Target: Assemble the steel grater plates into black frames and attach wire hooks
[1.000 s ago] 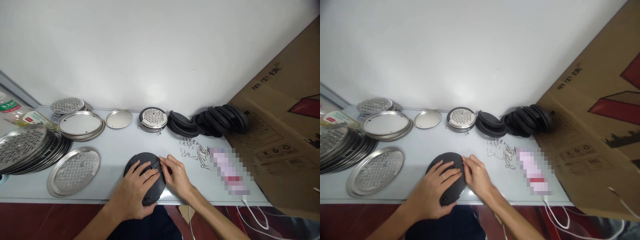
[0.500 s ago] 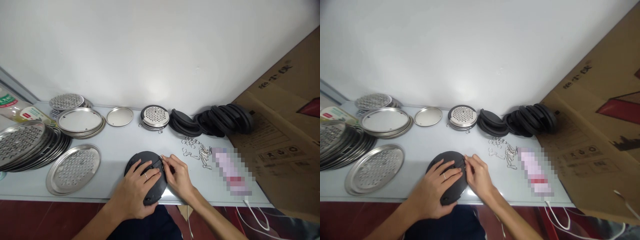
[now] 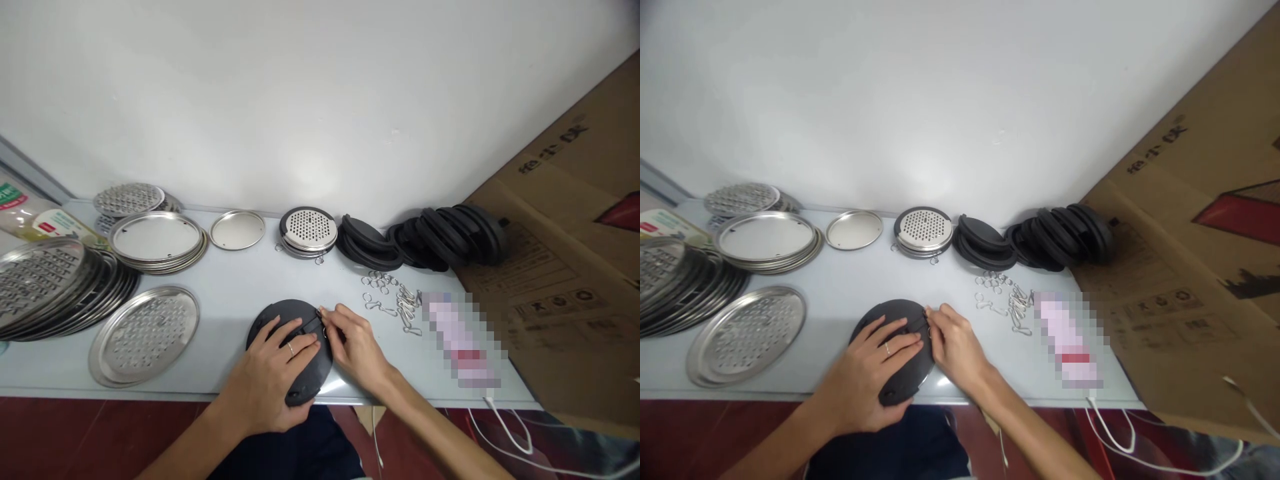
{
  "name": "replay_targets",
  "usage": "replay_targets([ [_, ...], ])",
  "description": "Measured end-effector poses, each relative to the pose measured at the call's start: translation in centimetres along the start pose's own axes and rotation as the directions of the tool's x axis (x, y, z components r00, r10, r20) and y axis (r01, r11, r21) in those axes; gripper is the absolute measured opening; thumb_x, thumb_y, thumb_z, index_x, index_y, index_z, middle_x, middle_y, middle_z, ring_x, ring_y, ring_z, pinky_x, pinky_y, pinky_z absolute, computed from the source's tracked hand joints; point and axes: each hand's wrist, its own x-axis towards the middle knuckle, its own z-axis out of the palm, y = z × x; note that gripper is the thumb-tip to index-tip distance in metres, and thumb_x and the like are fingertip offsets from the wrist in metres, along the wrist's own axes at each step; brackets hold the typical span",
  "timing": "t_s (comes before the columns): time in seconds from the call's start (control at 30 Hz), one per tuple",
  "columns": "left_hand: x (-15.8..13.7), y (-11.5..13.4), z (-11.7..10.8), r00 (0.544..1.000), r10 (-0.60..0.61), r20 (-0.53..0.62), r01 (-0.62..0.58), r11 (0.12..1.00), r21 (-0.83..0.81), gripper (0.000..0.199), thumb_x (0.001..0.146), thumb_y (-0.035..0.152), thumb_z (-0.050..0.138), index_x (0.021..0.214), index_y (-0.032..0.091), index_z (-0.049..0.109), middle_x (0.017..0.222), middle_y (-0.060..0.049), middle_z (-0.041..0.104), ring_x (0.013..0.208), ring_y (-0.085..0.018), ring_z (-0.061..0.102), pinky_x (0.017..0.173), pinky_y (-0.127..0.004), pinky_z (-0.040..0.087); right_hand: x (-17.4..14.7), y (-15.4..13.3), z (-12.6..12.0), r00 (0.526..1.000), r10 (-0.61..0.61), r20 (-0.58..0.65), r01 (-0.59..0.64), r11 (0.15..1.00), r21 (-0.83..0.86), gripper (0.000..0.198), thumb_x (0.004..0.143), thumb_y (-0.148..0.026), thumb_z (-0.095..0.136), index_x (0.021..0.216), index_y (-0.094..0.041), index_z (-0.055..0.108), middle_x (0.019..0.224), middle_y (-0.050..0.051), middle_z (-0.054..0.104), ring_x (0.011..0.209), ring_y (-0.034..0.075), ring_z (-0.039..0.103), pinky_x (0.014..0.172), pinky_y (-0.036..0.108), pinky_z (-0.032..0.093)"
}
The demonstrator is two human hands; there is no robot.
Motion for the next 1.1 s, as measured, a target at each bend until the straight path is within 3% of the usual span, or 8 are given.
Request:
replay_targets([
  [0.23, 0.1, 0.0, 0.0, 1.000, 0.003, 0.005, -0.002, 1.000, -0.006, 0.059, 0.076, 0.035, 0.063, 0.134, 0.022, 0.056, 0.134, -0.002, 0.063, 0.133, -0.032, 0.047, 0.117, -0.052, 0.024, 0.6, -0.6, -0.6, 0.998, 0.002, 0.065, 0.003, 0.997, -0.078, 0.024, 0.098, -0.011, 0.041, 0.086, -0.018, 0.061, 0.075, 0.000, 0.045, 0.061, 0.014, 0.050, 0.060, 0.027, 0.042],
  [0.37, -0.1, 0.1, 0.0, 1.000, 0.001, -0.002, -0.001, 1.000, -0.012, 0.059, 0.077, 0.036, 0.063, 0.134, 0.023, 0.056, 0.134, -0.001, 0.064, 0.134, -0.031, 0.046, 0.118, -0.052, 0.022, 0.3, -0.4, -0.8, 0.996, -0.019, 0.083, 0.028, 0.994, -0.109, 0.024, 0.097, -0.010, 0.041, 0.087, -0.018, 0.061, 0.075, 0.000, 0.046, 0.060, 0.014, 0.049, 0.059, 0.026, 0.042],
  [0.5, -0.4, 0.0, 0.1, 1.000, 0.005, -0.028, -0.006, 0.999, -0.043, 0.057, 0.076, 0.041, 0.066, 0.131, 0.025, 0.058, 0.132, 0.000, 0.065, 0.132, -0.030, 0.049, 0.118, -0.051, 0.023, -0.6, 0.4, -0.2, 1.000, -0.016, 0.011, 0.017, 1.000, -0.014, 0.024, 0.098, -0.014, 0.043, 0.101, -0.017, 0.066, 0.077, 0.001, 0.049, 0.062, 0.014, 0.052, 0.059, 0.025, 0.044],
  [0.7, 0.1, 0.0, 0.6, 0.998, -0.018, -0.053, 0.014, 0.997, -0.072, 0.059, 0.078, 0.044, 0.067, 0.133, 0.026, 0.057, 0.133, 0.000, 0.065, 0.134, -0.030, 0.047, 0.118, -0.049, 0.022, -1.1, 1.1, 0.6, 0.976, 0.120, -0.182, -0.102, 0.989, 0.105, 0.024, 0.098, -0.020, 0.051, 0.112, -0.018, 0.071, 0.074, 0.000, 0.054, 0.061, 0.013, 0.053, 0.055, 0.025, 0.041],
  [0.83, 0.4, 0.0, 0.6, 0.998, -0.015, -0.061, 0.011, 0.997, -0.077, 0.061, 0.078, 0.045, 0.068, 0.134, 0.026, 0.056, 0.133, 0.001, 0.065, 0.135, -0.028, 0.046, 0.119, -0.048, 0.020, -1.0, 1.3, 0.7, 0.974, 0.126, -0.190, -0.101, 0.985, 0.137, 0.024, 0.098, -0.022, 0.052, 0.112, -0.019, 0.071, 0.074, 0.000, 0.054, 0.061, 0.013, 0.053, 0.054, 0.025, 0.041],
  [1.1, 0.3, 0.0, 0.6, 0.998, -0.007, -0.060, 0.003, 0.998, -0.065, 0.058, 0.078, 0.045, 0.067, 0.132, 0.026, 0.058, 0.133, 0.001, 0.065, 0.134, -0.029, 0.047, 0.119, -0.048, 0.020, -0.7, 1.1, 0.6, 0.983, 0.021, -0.182, -0.012, 0.999, 0.048, 0.026, 0.097, -0.017, 0.050, 0.113, -0.018, 0.070, 0.073, 0.000, 0.053, 0.061, 0.014, 0.052, 0.057, 0.025, 0.045],
])
